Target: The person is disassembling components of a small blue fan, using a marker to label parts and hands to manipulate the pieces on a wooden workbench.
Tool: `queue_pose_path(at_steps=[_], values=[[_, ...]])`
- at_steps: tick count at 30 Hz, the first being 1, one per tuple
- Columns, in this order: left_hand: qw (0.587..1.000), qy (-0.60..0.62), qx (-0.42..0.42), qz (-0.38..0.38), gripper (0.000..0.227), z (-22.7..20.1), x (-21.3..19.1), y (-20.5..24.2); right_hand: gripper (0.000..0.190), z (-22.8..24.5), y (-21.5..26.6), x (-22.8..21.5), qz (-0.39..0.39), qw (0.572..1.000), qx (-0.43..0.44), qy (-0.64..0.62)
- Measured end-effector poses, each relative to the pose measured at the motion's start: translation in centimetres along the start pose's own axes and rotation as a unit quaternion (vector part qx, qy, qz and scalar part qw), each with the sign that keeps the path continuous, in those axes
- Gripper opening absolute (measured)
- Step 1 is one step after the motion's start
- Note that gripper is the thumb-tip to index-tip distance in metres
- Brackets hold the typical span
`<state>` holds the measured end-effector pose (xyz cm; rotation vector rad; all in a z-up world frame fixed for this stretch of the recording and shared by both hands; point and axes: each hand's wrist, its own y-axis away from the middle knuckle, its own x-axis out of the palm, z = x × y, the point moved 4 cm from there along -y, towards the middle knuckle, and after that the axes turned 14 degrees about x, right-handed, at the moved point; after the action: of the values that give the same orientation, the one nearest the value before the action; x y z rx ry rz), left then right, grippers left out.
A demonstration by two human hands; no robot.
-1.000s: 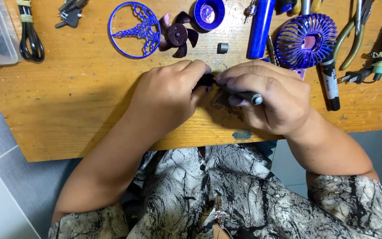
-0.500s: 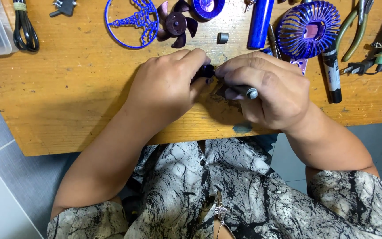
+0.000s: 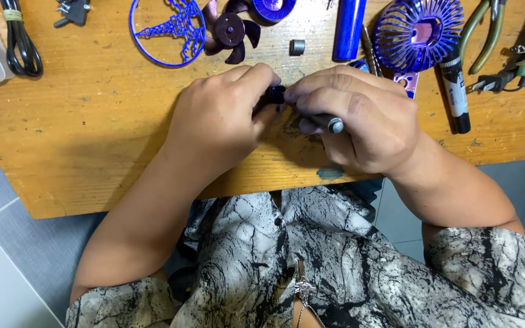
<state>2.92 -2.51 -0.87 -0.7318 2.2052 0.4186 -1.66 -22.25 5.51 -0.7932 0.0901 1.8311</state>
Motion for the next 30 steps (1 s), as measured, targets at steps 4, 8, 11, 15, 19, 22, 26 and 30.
queue_pose_path(at_steps=[4, 8, 11, 15, 19, 22, 26, 30], values=[[1.0, 0.006, -0.002, -0.004, 0.026, -0.1, -0.2, 0.0, 0.022, 0.1, -0.1, 0.0, 0.007, 1.0, -0.011, -0.003], [1.0, 0.001, -0.001, -0.004, 0.027, 0.0, -0.1, 0.0, 0.016, 0.1, 0.0, 0.0, 0.004, 1.0, -0.009, 0.0], [1.0, -0.001, 0.015, -0.015, 0.028, -0.1, -0.2, -0.1, 0.035, 0.3, -0.3, 0.0, 0.013, 1.0, -0.005, -0.004], [1.0, 0.004, 0.013, -0.002, 0.028, 0.0, -0.1, 0.0, 0.027, 0.9, -0.6, -0.1, 0.015, 1.0, 0.002, 0.023], [0.981, 0.149, 0.12, -0.02, 0.07, -1.5, -3.4, 0.1, 0.032, 0.5, -0.9, -0.4, 0.014, 0.999, 0.012, 0.032], [0.954, 0.254, 0.134, -0.082, 0.055, -3.1, -6.0, 0.7, 0.045, 1.3, -1.8, -1.2, -0.009, 0.993, 0.011, 0.115], [0.954, 0.196, 0.213, -0.073, 0.007, -3.1, -4.9, 0.2, 0.045, 1.5, -2.1, -1.1, -0.006, 0.99, 0.024, 0.137], [0.944, 0.137, 0.274, -0.125, 0.006, -1.8, -3.5, 0.2, 0.046, 1.4, -1.4, -1.1, 0.002, 0.983, 0.011, 0.184]])
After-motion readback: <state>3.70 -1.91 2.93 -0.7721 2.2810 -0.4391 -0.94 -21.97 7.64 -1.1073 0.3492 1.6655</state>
